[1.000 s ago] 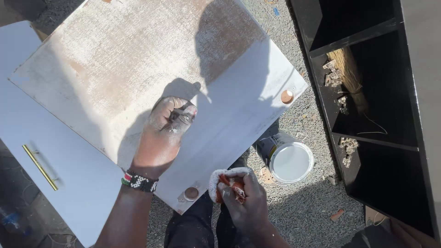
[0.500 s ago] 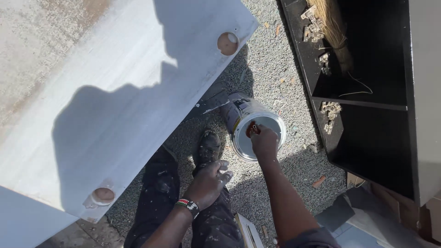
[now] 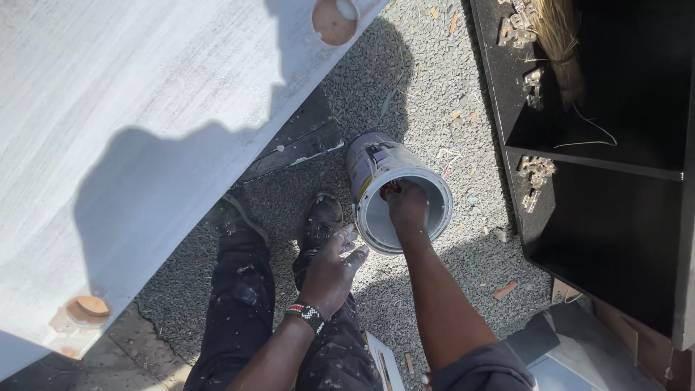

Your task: The person carries a paint bucket and a cloth, then places the bucket down. They pick up a wooden board and apply white paint to its surface using the cloth, repeatedly dipping the cloth into the bucket to reload paint.

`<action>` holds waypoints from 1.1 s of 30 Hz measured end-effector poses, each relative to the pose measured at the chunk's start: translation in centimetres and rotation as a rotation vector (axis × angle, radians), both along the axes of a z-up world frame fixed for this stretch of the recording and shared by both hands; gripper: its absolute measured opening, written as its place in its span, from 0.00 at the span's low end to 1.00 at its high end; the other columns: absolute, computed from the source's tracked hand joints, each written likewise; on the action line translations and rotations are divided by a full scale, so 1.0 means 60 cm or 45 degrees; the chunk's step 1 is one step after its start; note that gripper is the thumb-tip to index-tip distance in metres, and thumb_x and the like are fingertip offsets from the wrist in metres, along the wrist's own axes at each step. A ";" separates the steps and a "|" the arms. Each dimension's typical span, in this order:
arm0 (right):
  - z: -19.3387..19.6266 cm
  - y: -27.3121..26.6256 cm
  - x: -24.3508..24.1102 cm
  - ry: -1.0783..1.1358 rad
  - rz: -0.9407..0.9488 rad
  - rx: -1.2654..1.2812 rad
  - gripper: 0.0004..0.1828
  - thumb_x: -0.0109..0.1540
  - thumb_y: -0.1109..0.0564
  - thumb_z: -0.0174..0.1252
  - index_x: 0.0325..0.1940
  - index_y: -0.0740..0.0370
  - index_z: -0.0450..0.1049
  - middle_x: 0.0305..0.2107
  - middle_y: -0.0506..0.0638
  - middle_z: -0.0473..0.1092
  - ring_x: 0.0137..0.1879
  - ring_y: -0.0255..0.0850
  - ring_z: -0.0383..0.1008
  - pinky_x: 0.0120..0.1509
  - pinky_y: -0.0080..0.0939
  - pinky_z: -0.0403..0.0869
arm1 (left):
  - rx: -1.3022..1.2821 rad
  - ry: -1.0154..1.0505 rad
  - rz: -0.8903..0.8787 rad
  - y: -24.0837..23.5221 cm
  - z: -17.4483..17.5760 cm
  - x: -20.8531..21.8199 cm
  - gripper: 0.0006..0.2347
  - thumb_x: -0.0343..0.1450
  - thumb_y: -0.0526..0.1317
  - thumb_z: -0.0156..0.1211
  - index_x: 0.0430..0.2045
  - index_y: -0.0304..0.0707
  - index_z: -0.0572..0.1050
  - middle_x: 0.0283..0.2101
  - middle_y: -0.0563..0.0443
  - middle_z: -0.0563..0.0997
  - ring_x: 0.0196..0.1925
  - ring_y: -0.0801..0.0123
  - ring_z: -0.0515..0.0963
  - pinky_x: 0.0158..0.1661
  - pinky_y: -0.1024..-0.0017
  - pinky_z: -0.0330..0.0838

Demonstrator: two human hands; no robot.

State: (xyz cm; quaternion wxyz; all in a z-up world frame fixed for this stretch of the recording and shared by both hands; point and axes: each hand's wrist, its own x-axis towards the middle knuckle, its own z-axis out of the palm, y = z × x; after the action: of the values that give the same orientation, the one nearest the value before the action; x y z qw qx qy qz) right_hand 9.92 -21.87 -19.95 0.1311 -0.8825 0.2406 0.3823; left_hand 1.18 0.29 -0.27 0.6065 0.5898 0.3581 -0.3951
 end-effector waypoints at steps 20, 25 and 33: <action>0.153 -0.019 0.007 0.470 -1.429 0.951 0.01 0.64 0.61 0.55 0.37 0.59 0.71 0.23 0.55 0.67 0.22 0.46 0.68 0.16 0.31 0.57 | -0.236 -0.069 0.651 -0.066 -0.098 -0.050 0.32 0.77 0.32 0.58 0.83 0.19 0.64 0.81 0.19 0.72 0.86 0.35 0.70 0.81 0.47 0.69; 0.130 -0.056 0.002 0.505 -1.396 1.100 0.07 0.67 0.60 0.51 0.35 0.59 0.73 0.18 0.50 0.64 0.16 0.40 0.63 0.13 0.31 0.56 | -0.219 -0.080 0.496 -0.053 -0.103 -0.058 0.31 0.78 0.35 0.59 0.82 0.24 0.68 0.79 0.21 0.75 0.84 0.36 0.73 0.80 0.48 0.71; 0.248 -0.067 0.057 0.239 -1.241 1.582 0.10 0.67 0.56 0.62 0.47 0.59 0.87 0.45 0.59 0.81 0.47 0.59 0.86 0.27 0.51 0.88 | -0.084 -0.057 0.174 0.050 0.099 0.044 0.22 0.77 0.48 0.68 0.65 0.38 0.88 0.72 0.46 0.90 0.76 0.65 0.87 0.78 0.68 0.75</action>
State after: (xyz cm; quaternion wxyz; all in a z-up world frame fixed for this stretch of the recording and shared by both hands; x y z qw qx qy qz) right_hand 13.37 -25.87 -5.08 0.7310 -0.4073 0.3526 0.4189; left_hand 3.82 3.28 5.68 0.6589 0.5524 0.3708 -0.3511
